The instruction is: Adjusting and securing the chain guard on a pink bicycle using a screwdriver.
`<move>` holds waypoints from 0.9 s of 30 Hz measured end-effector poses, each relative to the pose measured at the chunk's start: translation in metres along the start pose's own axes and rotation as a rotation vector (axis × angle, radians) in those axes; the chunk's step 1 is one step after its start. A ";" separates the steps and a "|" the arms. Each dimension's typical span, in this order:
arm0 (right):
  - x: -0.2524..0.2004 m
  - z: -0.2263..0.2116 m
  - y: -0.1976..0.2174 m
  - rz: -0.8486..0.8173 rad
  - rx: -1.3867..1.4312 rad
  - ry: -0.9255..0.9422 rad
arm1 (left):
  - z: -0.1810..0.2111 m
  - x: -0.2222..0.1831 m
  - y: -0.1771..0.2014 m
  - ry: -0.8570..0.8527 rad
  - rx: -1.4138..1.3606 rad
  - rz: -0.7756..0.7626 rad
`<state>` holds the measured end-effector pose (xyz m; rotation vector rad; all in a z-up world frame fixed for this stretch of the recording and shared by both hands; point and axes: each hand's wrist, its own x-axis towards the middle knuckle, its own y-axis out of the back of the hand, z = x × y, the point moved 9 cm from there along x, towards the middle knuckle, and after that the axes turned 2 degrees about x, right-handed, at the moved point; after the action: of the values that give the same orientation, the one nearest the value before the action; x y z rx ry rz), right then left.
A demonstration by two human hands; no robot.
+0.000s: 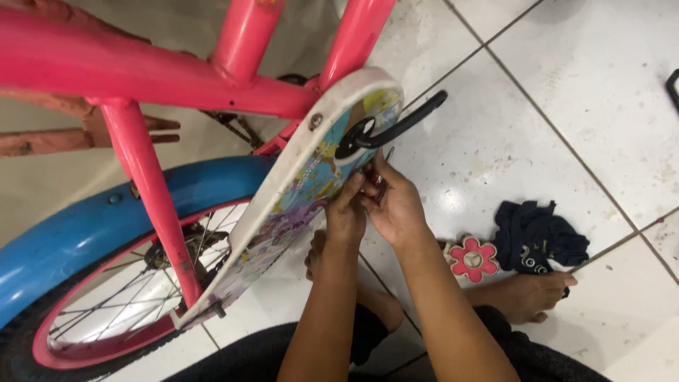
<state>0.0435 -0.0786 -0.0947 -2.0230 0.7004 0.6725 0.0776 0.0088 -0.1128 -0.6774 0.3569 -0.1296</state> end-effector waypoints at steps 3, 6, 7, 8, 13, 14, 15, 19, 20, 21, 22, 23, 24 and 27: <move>0.004 0.012 0.003 -0.019 0.066 -0.085 | -0.030 0.006 0.032 0.033 -0.017 0.036; 0.010 0.008 0.004 -0.068 0.083 -0.091 | -0.024 0.005 0.026 0.011 0.023 -0.009; 0.005 0.010 0.006 -0.062 0.084 -0.094 | -0.020 -0.002 0.021 0.017 0.024 -0.006; 0.005 0.007 0.004 -0.057 0.079 -0.078 | -0.016 -0.001 0.012 0.040 0.017 -0.018; 0.010 0.020 0.011 -0.015 0.108 -0.029 | -0.015 0.000 0.012 0.043 -0.034 -0.068; 0.012 0.022 0.012 -0.005 0.124 0.000 | -0.027 0.004 0.026 0.066 -0.041 -0.066; 0.014 0.025 0.012 0.005 0.140 0.029 | -0.039 0.009 0.039 0.088 -0.047 -0.063; 0.017 0.026 0.012 0.108 0.033 0.113 | -0.055 0.012 0.067 0.118 -0.110 -0.016; 0.017 0.021 0.010 0.130 -0.017 0.143 | -0.051 0.011 0.061 0.117 -0.101 -0.021; 0.018 0.016 0.009 0.152 -0.068 0.172 | -0.047 0.010 0.054 0.116 -0.093 -0.027; 0.018 0.015 0.008 0.152 -0.069 0.172 | -0.042 0.010 0.049 0.116 -0.094 -0.026; 0.018 0.016 0.007 0.142 -0.040 0.160 | -0.037 0.009 0.044 0.113 -0.083 -0.029; 0.017 0.018 0.006 0.132 -0.013 0.144 | -0.032 0.006 0.039 0.110 -0.073 -0.029; 0.009 0.010 0.005 0.128 -0.027 0.153 | -0.017 0.002 0.022 0.101 -0.053 -0.030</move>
<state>0.0443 -0.0741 -0.1082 -2.0836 0.9218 0.6079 0.0737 0.0153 -0.1395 -0.7304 0.4482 -0.1835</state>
